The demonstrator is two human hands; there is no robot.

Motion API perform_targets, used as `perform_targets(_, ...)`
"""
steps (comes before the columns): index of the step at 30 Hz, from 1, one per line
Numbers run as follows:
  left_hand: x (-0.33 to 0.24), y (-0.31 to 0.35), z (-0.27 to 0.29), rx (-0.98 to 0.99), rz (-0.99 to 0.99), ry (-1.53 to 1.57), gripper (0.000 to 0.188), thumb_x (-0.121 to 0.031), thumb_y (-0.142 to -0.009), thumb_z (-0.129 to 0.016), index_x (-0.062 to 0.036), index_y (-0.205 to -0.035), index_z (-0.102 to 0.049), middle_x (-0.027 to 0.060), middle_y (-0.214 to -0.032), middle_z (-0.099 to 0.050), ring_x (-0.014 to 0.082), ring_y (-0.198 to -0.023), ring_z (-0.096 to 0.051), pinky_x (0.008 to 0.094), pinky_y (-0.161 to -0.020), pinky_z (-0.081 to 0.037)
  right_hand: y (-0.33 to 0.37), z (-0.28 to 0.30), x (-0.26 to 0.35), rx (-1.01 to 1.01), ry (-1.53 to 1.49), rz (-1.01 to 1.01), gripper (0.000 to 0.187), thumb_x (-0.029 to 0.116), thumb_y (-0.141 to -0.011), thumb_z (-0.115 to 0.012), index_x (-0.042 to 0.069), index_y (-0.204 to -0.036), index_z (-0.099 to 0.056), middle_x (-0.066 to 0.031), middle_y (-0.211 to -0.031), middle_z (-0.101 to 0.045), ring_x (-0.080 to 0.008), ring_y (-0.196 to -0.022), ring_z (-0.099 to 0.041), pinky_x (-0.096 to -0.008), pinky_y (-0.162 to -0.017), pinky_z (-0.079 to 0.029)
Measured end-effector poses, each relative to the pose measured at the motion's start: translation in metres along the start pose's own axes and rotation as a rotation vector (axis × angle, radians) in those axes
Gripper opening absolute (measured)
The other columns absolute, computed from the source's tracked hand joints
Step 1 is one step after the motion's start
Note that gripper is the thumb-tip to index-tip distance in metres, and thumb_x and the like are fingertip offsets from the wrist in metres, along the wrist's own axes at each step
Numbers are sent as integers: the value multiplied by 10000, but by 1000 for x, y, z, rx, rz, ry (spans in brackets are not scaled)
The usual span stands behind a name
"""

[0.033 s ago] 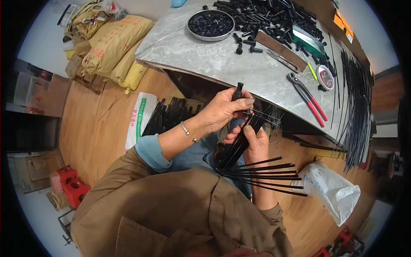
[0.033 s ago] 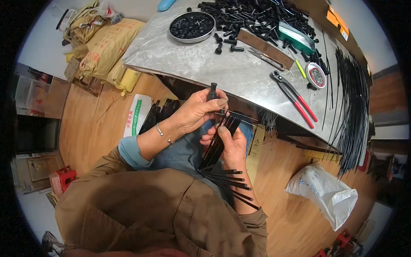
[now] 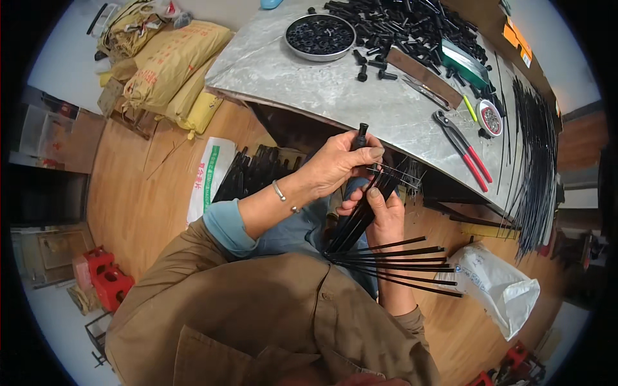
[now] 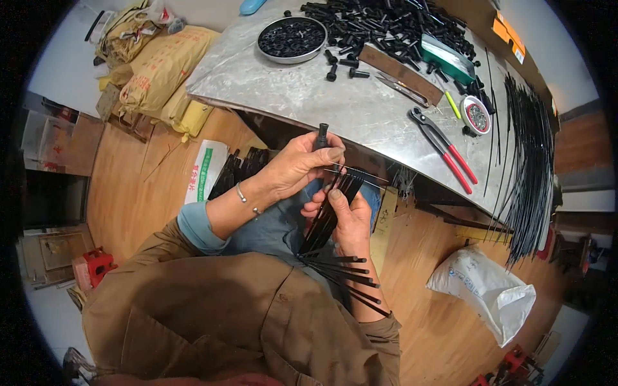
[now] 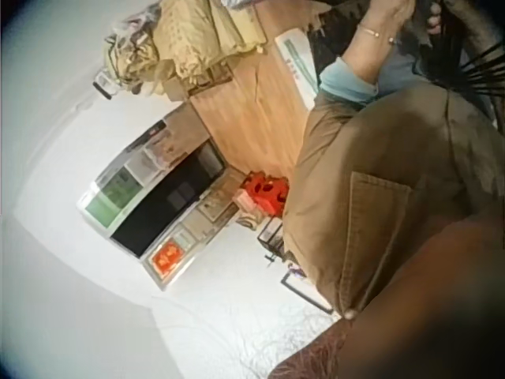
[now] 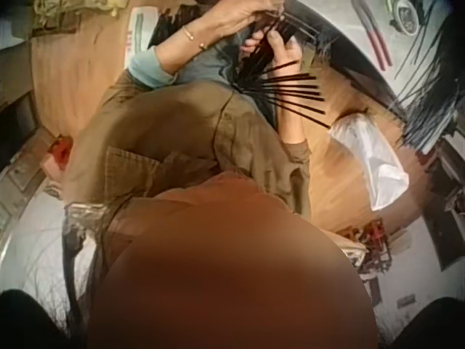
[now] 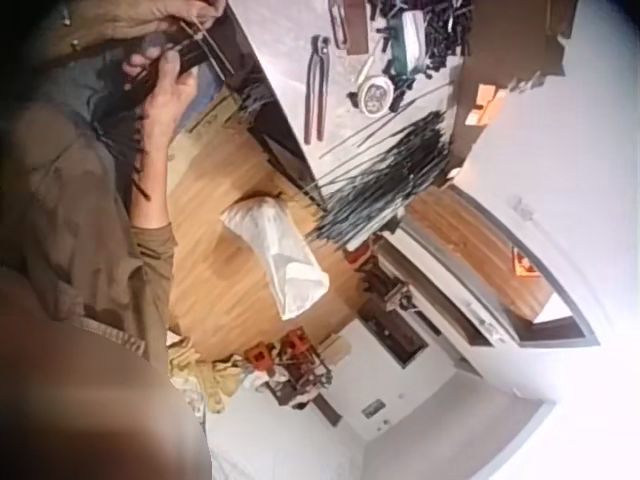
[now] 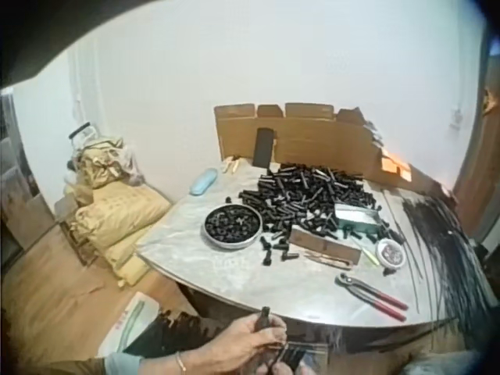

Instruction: Bundling black plastic rods together using zip ties and trimming the excess zip tie length with pliers.

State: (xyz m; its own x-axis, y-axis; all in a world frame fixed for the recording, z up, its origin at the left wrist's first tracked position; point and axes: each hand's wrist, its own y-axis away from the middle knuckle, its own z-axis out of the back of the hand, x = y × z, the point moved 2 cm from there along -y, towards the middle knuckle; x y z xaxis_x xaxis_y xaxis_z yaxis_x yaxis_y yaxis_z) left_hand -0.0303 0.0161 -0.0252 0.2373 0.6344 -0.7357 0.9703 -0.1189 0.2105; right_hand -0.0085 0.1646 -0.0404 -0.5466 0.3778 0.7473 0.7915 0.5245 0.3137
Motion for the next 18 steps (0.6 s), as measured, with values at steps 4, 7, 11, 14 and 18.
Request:
perform_targets(4,-1,5,1,11,-29,20,213,-183,-876,-674,-54,-1001,-560,22,-902,-573,126,-860,-584,275,-779,-502,4,-13,2,-6,36,33,208,185,-940,-568,-9,-1008,-543,-116,-846,-621,-227,-721,-666,-385,-652,-597)
perform_targets(7,-5,7,2,15,-37,56,213,-178,-874,-676,-53,-999,-557,22,-897,-570,123,-859,-581,265,-779,-499,2,-16,1,-4,42,36,196,174,-936,-573,-15,-982,-544,-120,-836,-626,-228,-715,-666,-377,-643,-593)
perform_targets(11,-9,7,3,6,-81,39,209,-174,-879,-670,-54,-1004,-555,21,-896,-564,120,-855,-577,261,-768,-498,2,-15,0,16,77,57,234,198,-946,-563,9,-1080,-533,-94,-857,-618,-204,-728,-656,-399,-675,-597)
perform_targets(14,-12,7,5,2,-87,26,205,-169,-882,-667,-56,-1010,-554,16,-895,-557,119,-849,-575,263,-753,-499,2,-15,0,9,97,52,239,201,-946,-563,9,-1086,-533,-89,-858,-619,-196,-731,-654,-400,-680,-595)
perform_targets(18,-14,7,6,-10,-103,-32,218,-185,-879,-672,-58,-1012,-555,9,-898,-552,112,-845,-571,262,-737,-494,0,-16,1,-8,101,50,238,203,-948,-559,8,-1083,-534,-87,-857,-619,-191,-732,-651,-399,-685,-595)
